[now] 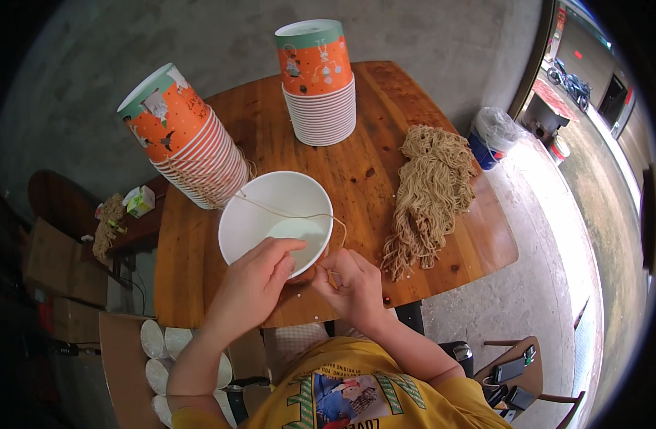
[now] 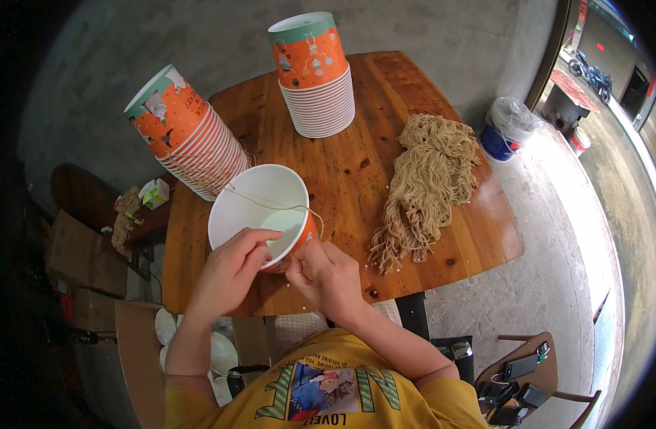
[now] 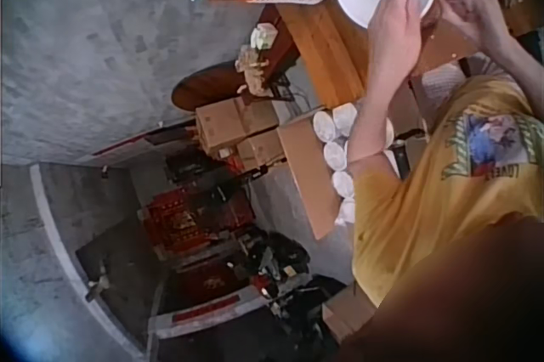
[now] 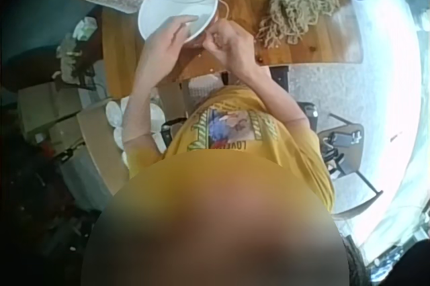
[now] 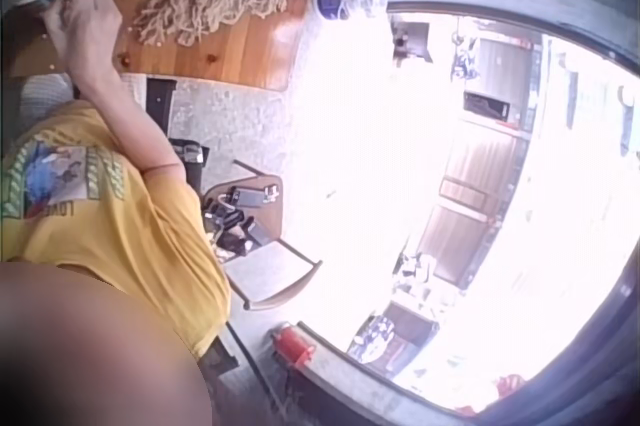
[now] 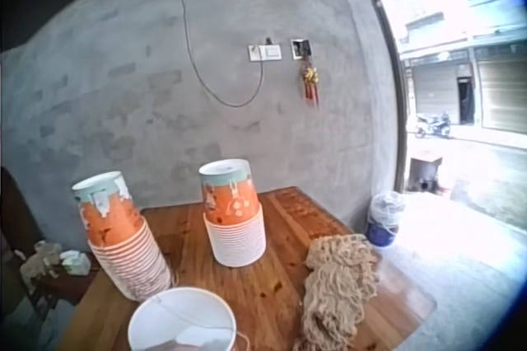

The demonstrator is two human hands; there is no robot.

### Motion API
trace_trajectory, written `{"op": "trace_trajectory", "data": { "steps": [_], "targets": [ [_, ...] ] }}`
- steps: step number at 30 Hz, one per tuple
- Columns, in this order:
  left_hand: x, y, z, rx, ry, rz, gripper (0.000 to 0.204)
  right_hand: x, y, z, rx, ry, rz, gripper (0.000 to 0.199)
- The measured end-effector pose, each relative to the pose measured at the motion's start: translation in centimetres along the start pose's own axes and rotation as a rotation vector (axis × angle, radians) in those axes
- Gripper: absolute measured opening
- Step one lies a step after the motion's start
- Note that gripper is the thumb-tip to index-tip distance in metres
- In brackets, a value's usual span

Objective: The recorder is tying thin pieces of string to the rims of paper cups for assembly or packaging.

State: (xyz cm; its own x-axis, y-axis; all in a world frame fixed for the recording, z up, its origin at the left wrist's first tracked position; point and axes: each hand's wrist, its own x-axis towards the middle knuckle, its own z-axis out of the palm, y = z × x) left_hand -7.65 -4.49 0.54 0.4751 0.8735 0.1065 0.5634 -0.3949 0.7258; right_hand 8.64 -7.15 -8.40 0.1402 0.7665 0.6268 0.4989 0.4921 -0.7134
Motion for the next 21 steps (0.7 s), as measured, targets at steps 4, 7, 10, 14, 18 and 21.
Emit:
{"op": "trace_trajectory", "data": {
  "steps": [4,7,10,14,18,21],
  "targets": [
    [2.2,-1.4,-0.9,-0.137,-0.294,-0.067,0.019,0.1,-0.2,0.3,-0.015,0.009,-0.011,0.017],
    [3.1,-0.5,-1.3,-0.022,-0.375,-0.116,0.017,0.2,-0.2,0.2,-0.018,0.0,0.006,0.016],
    [3.2,-0.4,-1.0,0.051,-0.306,-0.087,0.015,0.4,-0.6,-0.4,0.015,-0.04,0.041,0.015],
    [2.5,-0.3,-0.6,0.096,-0.079,0.08,0.012,0.7,-0.9,-1.9,0.172,-0.093,0.187,0.015],
    [2.4,0.2,-0.4,0.062,0.041,0.215,0.005,2.5,-1.2,-2.3,0.217,-0.178,0.21,0.014],
    [2.6,0.0,-0.5,0.017,0.022,0.236,0.011,3.1,-0.9,-2.1,0.239,-0.296,0.296,0.009]
  ]
}}
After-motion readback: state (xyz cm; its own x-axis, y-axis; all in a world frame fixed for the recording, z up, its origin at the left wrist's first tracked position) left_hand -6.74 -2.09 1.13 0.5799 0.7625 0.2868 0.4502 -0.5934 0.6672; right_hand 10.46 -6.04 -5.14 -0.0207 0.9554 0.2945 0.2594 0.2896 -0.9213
